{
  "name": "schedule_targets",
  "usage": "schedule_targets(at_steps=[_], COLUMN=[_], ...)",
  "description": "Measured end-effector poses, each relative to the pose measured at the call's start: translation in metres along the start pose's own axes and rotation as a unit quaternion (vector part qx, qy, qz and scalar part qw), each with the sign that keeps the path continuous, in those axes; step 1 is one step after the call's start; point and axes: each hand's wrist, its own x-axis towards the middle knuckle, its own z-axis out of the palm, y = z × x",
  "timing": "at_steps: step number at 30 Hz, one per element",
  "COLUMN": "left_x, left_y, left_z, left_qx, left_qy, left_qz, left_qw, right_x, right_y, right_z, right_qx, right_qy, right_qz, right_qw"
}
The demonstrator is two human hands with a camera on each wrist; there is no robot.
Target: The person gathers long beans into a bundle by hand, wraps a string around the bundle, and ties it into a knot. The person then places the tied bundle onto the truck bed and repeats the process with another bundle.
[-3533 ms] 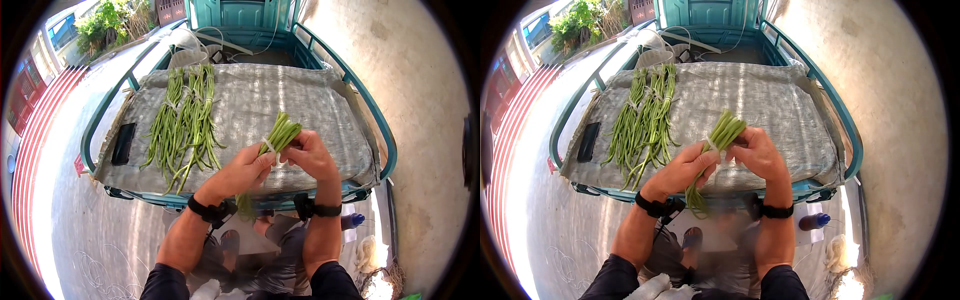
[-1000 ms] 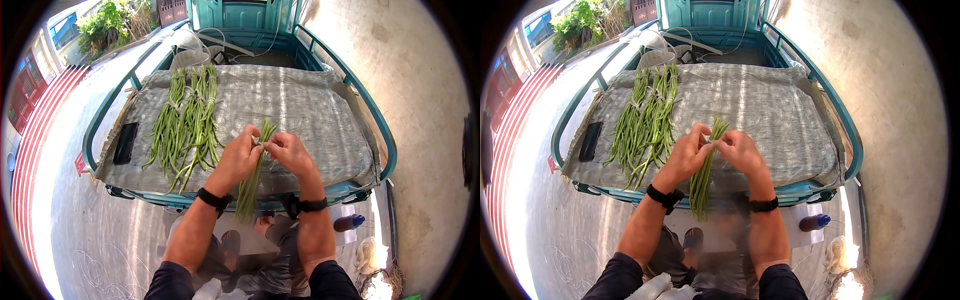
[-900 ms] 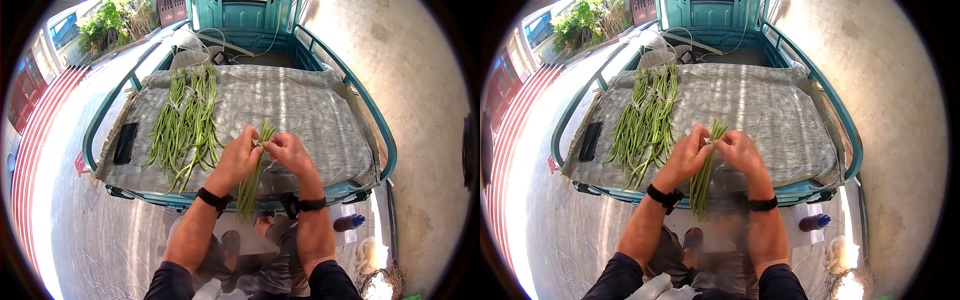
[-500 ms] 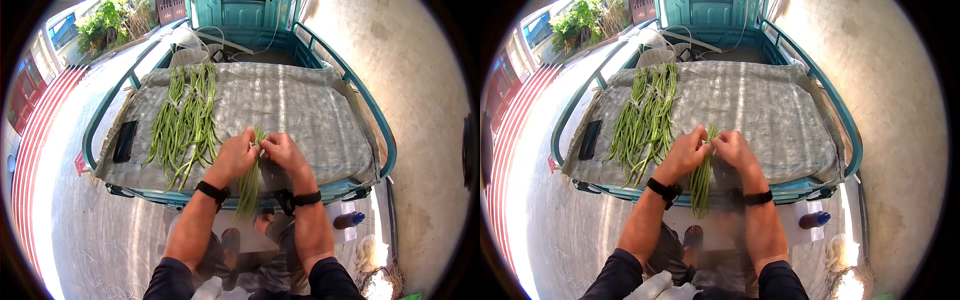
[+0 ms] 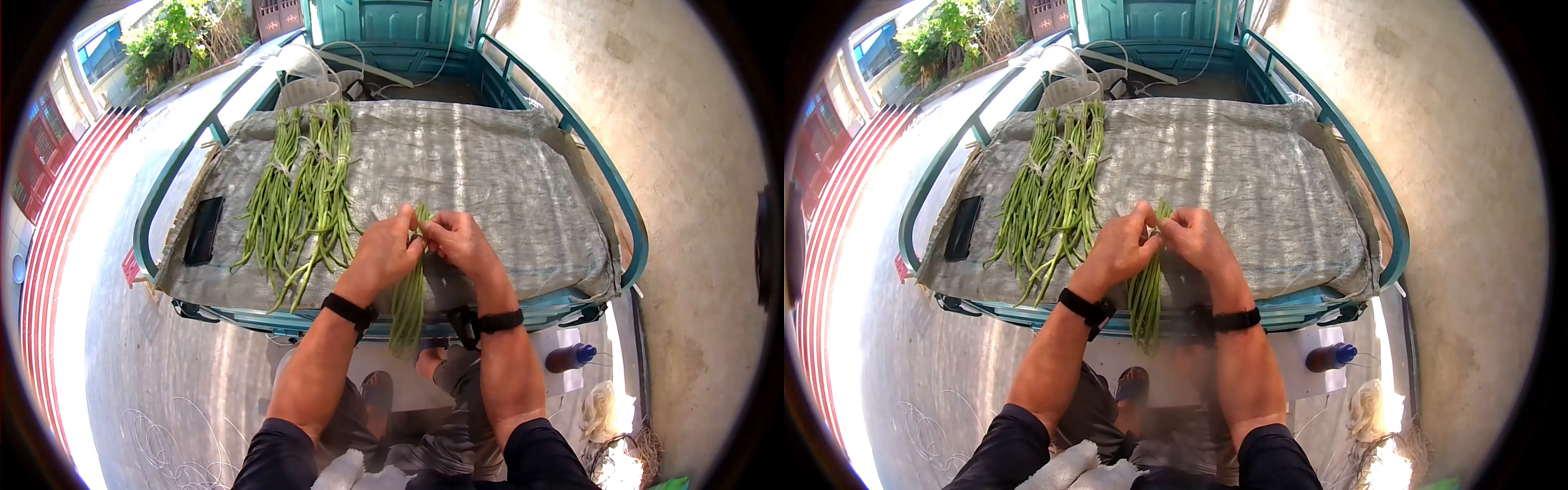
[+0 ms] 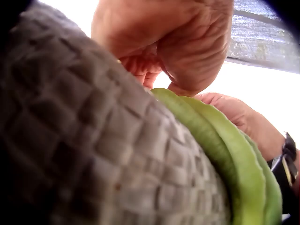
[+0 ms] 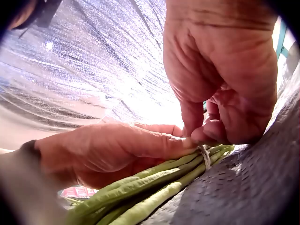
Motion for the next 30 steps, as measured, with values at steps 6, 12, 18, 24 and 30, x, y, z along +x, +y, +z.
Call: schedule_targets(at_steps=[6,12,18,24,30], left_x=[0.000,0.002,0.001,0.001,0.004], left_y=[0.001,0.000,-0.002,-0.006,-0.001], left_z=[0.001,-0.001,0.000,0.004,0.000], left_qx=[-0.010,-0.008,-0.014,-0.006,0.005], left_qy=[0.005,-0.038,-0.020,-0.008,-0.023], left_qz=[0.006,-0.021,-0.011,0.006,-0.010], left_qw=[1.000,0.999,1.000,1.000,1.000], right_x=[0.004,0.007,0.005,0.005,0.006], right_y=[0.001,0.003,-0.007,-0.014,-0.012], right_z=[0.007,0.012,0.016,0.022,0.025], right_qx=[-0.022,-0.068,-0.045,-0.184,-0.179], right_qy=[0.022,0.064,0.054,0.101,0.087], right_qz=[-0.034,-0.111,-0.095,-0.115,-0.095], right_qw=[0.999,0.989,0.993,0.971,0.975])
